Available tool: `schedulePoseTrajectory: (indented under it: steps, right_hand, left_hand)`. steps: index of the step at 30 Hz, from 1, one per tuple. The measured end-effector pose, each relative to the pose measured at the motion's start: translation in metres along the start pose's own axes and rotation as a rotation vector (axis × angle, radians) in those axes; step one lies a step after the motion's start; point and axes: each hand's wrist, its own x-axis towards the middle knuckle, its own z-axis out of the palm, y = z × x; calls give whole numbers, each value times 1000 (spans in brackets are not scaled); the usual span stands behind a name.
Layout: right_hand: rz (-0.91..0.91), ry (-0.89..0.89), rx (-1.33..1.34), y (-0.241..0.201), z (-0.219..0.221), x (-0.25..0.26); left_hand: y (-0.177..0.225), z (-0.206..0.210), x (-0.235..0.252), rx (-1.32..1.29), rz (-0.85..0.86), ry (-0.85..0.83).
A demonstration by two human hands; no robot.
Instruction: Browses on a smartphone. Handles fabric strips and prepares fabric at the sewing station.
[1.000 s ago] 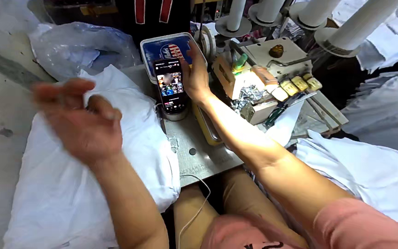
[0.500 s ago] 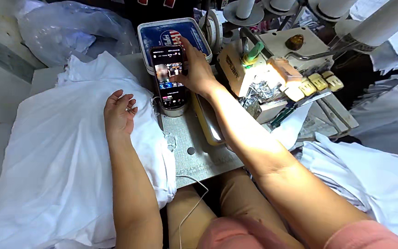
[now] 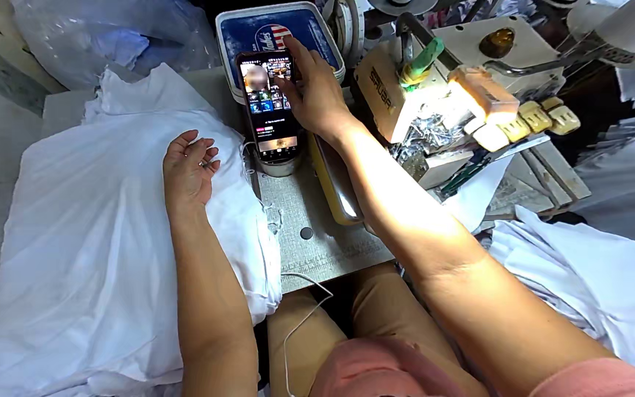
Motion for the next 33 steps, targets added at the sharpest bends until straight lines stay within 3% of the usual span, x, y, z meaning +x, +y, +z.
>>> schedulePoseTrajectory:
  steps: [33]
  right_hand:
    - [60, -83, 8, -6, -7, 1]
  left_hand:
    - [-1, -1, 0, 39, 18, -25]
